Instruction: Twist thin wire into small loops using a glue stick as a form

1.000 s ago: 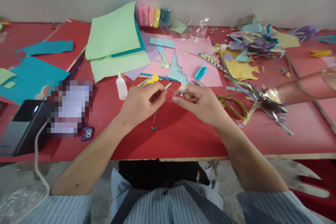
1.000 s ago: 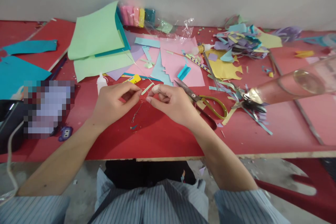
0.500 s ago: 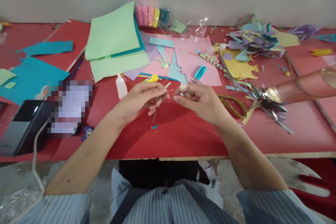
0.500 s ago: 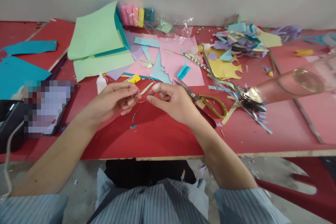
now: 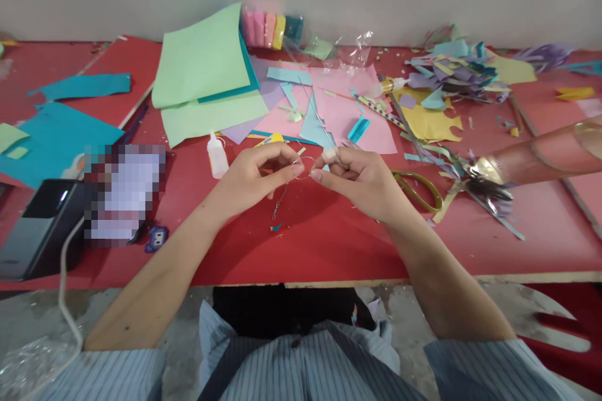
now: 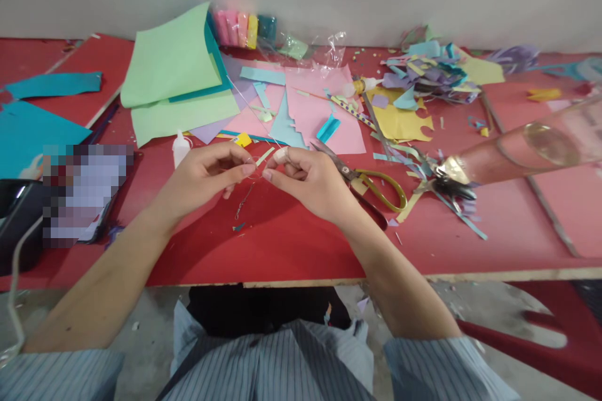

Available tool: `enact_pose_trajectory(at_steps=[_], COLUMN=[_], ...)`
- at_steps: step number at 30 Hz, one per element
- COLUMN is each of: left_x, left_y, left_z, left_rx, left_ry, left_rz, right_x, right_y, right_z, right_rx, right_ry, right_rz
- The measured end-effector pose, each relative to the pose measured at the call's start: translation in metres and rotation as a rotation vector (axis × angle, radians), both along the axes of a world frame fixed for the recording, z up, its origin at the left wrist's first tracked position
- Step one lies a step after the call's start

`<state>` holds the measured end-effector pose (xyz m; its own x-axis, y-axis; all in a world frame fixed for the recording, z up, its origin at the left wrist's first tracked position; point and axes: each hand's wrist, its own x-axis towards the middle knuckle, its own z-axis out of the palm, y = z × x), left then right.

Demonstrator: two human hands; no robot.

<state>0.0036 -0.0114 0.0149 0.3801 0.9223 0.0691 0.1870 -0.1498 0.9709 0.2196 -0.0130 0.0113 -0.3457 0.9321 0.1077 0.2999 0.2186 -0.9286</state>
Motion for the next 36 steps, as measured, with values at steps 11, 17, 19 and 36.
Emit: enact_pose_trajectory(at_steps=[11, 17, 19, 36], left_x=[-0.002, -0.005, -0.006, -0.008], left_y=[0.001, 0.002, 0.001, 0.004], left_z=[0.003, 0.007, 0.008, 0.010], left_rx=[0.048, -0.122, -0.210, -0.621], left_ry=[0.073, 0.047, -0.001, -0.266], left_rz=[0.030, -0.003, -0.038, -0.168], right_x=[0.000, -0.001, -0.001, 0.000], right_y=[-0.003, -0.004, -0.004, -0.004], right_z=[0.000, 0.000, 0.000, 0.000], right_rx=[0.009, 0.030, 0.021, 0.034], right_ry=[-0.071, -0.114, -0.116, -0.110], right_rz=[-0.016, -0.020, -0.023, 0.029])
